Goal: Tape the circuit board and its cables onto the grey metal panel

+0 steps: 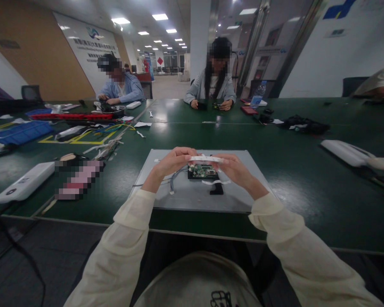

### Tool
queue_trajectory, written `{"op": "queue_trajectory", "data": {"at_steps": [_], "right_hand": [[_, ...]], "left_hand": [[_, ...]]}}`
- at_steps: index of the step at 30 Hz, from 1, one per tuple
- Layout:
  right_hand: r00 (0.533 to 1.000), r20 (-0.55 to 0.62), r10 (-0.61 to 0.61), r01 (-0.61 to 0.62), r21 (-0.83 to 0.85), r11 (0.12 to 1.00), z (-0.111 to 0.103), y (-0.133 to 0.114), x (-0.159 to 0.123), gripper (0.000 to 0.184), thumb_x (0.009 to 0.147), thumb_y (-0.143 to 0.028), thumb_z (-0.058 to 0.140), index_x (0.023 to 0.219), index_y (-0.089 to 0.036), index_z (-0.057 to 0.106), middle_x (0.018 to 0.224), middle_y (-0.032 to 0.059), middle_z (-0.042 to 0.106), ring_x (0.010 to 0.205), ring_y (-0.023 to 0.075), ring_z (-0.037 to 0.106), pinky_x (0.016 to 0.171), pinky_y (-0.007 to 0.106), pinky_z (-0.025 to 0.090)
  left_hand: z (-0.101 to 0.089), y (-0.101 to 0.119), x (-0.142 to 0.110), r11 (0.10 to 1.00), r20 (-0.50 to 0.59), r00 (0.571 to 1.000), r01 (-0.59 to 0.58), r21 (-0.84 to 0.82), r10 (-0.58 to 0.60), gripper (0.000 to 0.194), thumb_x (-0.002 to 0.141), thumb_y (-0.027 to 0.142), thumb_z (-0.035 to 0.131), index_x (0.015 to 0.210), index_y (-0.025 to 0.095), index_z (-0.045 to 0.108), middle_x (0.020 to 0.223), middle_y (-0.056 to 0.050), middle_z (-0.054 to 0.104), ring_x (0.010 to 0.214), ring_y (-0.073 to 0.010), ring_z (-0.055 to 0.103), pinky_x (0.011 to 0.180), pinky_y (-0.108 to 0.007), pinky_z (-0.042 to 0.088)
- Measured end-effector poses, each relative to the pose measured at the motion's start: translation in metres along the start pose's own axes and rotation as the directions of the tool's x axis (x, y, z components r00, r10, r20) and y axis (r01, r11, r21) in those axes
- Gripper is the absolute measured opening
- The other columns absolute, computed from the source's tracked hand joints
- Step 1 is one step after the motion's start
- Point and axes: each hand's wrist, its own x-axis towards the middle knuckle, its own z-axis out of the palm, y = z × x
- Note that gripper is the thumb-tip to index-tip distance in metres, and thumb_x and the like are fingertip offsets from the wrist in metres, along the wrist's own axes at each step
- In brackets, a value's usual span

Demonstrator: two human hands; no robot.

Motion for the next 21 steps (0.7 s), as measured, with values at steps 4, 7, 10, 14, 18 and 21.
{"op": "queue_trajectory", "data": {"at_steps": [4, 7, 10, 14, 18, 21], "right_hand": [[0.999, -0.015, 0.044, -0.044, 0.036, 0.998, -0.001, 0.002, -0.001, 0.03, 0.069, -0.049, 0.067, 0.073, -0.02, 0.069, 0.071, 0.0039, 0.06, 0.066, 0.0145, 0.048, 0.062, 0.027, 0.038], [0.999, -0.022, 0.027, -0.028, -0.017, 0.999, -0.002, 0.003, -0.001, 0.028, 0.073, -0.046, 0.066, 0.069, -0.019, 0.068, 0.067, 0.0025, 0.058, 0.064, 0.0127, 0.047, 0.06, 0.025, 0.036], [1.0, -0.006, 0.013, -0.014, -0.105, 0.994, -0.001, 0.004, 0.0, 0.028, 0.075, -0.045, 0.064, 0.071, -0.018, 0.068, 0.063, 0.0009, 0.055, 0.058, 0.0104, 0.042, 0.055, 0.024, 0.032], [0.999, 0.047, 0.023, -0.02, -0.061, 0.998, 0.001, 0.004, 0.001, 0.039, 0.073, -0.055, 0.062, 0.073, -0.016, 0.068, 0.066, 0.0023, 0.055, 0.06, 0.0119, 0.043, 0.057, 0.025, 0.034], [0.994, 0.085, 0.069, -0.07, 0.007, 0.998, 0.001, 0.001, 0.001, 0.046, 0.074, -0.061, 0.056, 0.077, -0.017, 0.068, 0.07, 0.0047, 0.056, 0.065, 0.0147, 0.046, 0.061, 0.028, 0.038], [0.988, 0.125, 0.089, -0.09, 0.005, 0.996, 0.0, -0.003, 0.0, 0.04, 0.074, -0.056, 0.058, 0.076, -0.017, 0.069, 0.071, 0.0051, 0.057, 0.064, 0.0144, 0.045, 0.063, 0.028, 0.038]], "left_hand": [[0.003, 0.002, 0.0, 0.999, 0.088, 0.995, 0.043, 0.012, -0.044, 0.027, 0.073, 0.038, 0.065, 0.067, 0.012, 0.061, 0.067, -0.002, 0.053, 0.07, -0.0137, 0.05, 0.067, -0.026, 0.036], [0.007, 0.003, 0.001, 0.992, 0.086, 0.99, 0.104, 0.075, -0.11, 0.03, 0.071, 0.041, 0.066, 0.072, 0.012, 0.062, 0.071, -0.003, 0.056, 0.07, -0.014, 0.051, 0.067, -0.026, 0.037], [0.009, 0.002, 0.002, 0.976, 0.084, 0.984, 0.144, 0.164, -0.16, 0.034, 0.073, 0.046, 0.063, 0.073, 0.012, 0.062, 0.07, -0.003, 0.056, 0.065, -0.0116, 0.046, 0.064, -0.025, 0.036], [0.008, 0.001, 0.002, 0.966, 0.09, 0.979, 0.16, 0.201, -0.181, 0.033, 0.076, 0.044, 0.061, 0.069, 0.012, 0.061, 0.066, -0.002, 0.054, 0.059, -0.0091, 0.042, 0.061, -0.024, 0.033], [0.003, 0.0, 0.0, 0.983, 0.085, 0.989, 0.107, 0.147, -0.12, 0.032, 0.073, 0.044, 0.064, 0.068, 0.013, 0.062, 0.066, -0.002, 0.053, 0.062, -0.0109, 0.044, 0.062, -0.026, 0.034], [-0.002, 0.001, -0.003, 0.995, 0.051, 0.997, 0.045, 0.091, -0.049, 0.031, 0.072, 0.045, 0.064, 0.068, 0.014, 0.063, 0.068, -0.003, 0.054, 0.067, -0.0136, 0.048, 0.065, -0.028, 0.037]]}}
